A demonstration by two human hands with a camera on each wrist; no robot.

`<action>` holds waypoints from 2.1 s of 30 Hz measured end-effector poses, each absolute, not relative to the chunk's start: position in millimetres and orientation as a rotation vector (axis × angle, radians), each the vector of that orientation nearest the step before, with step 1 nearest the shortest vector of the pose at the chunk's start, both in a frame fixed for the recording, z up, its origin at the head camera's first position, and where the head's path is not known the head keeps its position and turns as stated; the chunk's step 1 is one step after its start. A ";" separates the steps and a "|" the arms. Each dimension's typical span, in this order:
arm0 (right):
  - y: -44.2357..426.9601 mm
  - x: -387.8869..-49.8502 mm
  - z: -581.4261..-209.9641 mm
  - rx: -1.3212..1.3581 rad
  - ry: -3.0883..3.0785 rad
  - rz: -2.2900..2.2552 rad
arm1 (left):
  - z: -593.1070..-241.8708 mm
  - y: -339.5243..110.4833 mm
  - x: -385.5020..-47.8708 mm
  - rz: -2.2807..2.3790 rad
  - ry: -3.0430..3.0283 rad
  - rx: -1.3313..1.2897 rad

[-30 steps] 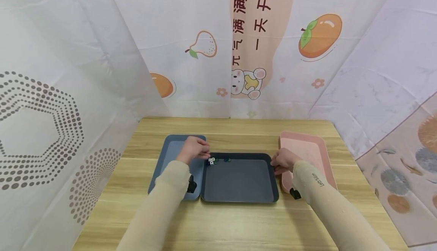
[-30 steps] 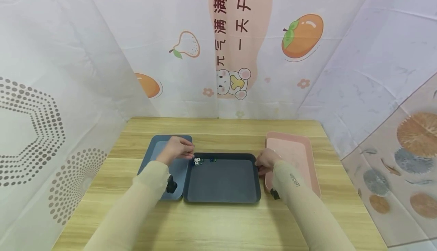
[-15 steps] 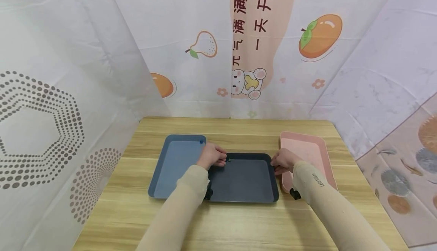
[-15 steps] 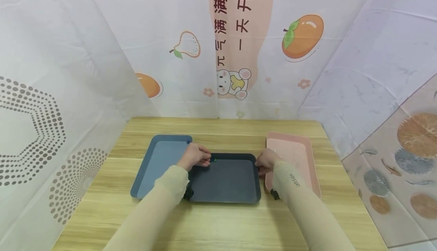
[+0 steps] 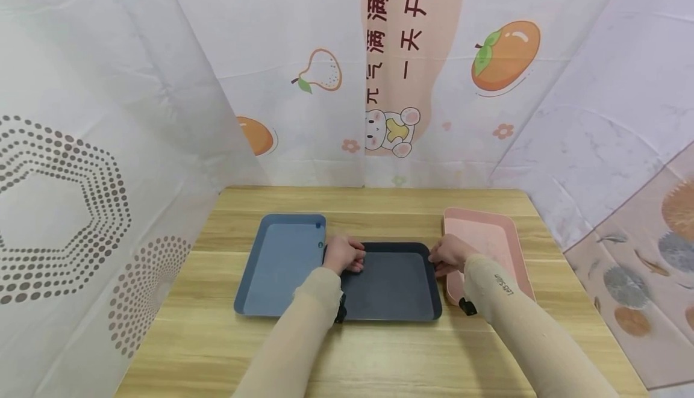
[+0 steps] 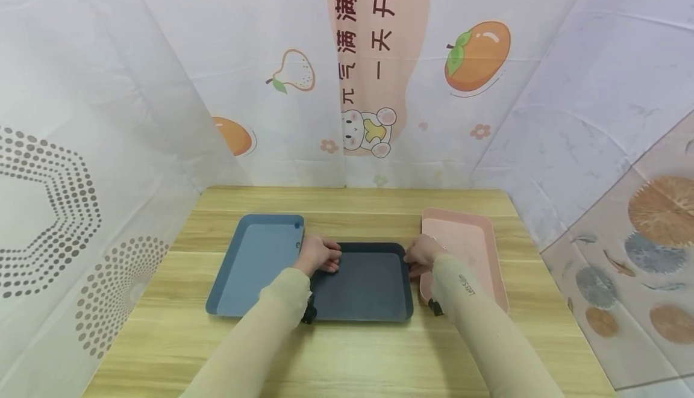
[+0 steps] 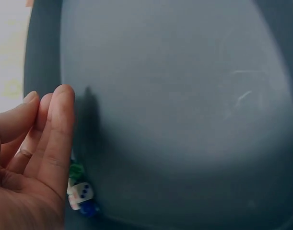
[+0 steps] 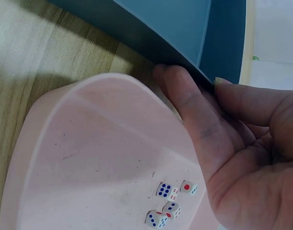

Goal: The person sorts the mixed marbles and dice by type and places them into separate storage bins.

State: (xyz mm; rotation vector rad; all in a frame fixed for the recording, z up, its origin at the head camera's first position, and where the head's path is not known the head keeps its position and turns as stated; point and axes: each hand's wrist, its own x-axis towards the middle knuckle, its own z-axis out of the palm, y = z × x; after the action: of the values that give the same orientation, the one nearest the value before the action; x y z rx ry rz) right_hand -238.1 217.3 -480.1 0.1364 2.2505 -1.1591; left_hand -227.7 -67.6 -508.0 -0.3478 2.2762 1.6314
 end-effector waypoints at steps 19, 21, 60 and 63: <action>215.2 -236.5 -480.9 0.133 2.260 -1.182 | -527.5 -45.0 -227.4 1.346 2.545 -0.336; 214.9 -236.2 -480.4 0.130 2.259 -1.183 | -527.6 -43.9 -226.6 1.334 2.568 -0.314; 218.3 -235.7 -480.3 0.126 2.264 -1.183 | -486.7 -84.1 -238.9 1.631 2.350 -0.133; 218.2 -235.8 -479.5 0.129 2.258 -1.189 | -477.9 -94.2 -240.7 1.655 2.366 -0.151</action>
State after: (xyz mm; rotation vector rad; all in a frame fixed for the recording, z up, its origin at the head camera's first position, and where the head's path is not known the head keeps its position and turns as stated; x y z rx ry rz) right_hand -235.8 218.2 -479.5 0.1286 2.2583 -1.1886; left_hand -240.7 -94.2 -477.9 -0.1508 2.3661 1.6548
